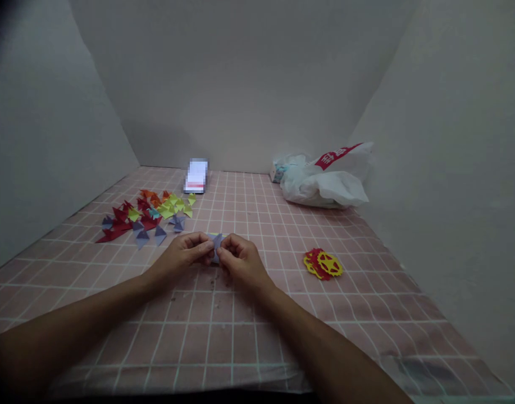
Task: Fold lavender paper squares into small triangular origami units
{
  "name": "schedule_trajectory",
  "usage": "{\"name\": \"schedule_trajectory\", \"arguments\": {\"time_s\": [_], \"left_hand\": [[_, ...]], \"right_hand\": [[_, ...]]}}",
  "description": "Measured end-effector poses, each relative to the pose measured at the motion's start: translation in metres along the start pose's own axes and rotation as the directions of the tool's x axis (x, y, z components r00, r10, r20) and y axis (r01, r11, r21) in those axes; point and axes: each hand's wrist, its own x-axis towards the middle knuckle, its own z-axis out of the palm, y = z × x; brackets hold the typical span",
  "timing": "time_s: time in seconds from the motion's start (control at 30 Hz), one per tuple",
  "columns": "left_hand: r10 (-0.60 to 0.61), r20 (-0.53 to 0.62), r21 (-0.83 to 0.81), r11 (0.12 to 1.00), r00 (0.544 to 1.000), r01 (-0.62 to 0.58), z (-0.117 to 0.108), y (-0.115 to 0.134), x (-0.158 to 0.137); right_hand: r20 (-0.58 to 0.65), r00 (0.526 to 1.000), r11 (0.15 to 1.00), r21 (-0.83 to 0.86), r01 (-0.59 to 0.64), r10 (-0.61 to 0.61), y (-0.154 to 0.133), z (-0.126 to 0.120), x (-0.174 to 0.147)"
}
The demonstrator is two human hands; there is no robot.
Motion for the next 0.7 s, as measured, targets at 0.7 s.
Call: {"name": "schedule_trajectory", "arguments": {"time_s": [0.7], "left_hand": [[0.002,-0.022,-0.105,0.994,1.0,-0.004,-0.0014,-0.0075,0.0021]], "right_hand": [[0.062,0.997,0.998,0.054,0.04,-0.043,-0.0012,-0.003,0.0019]]}}
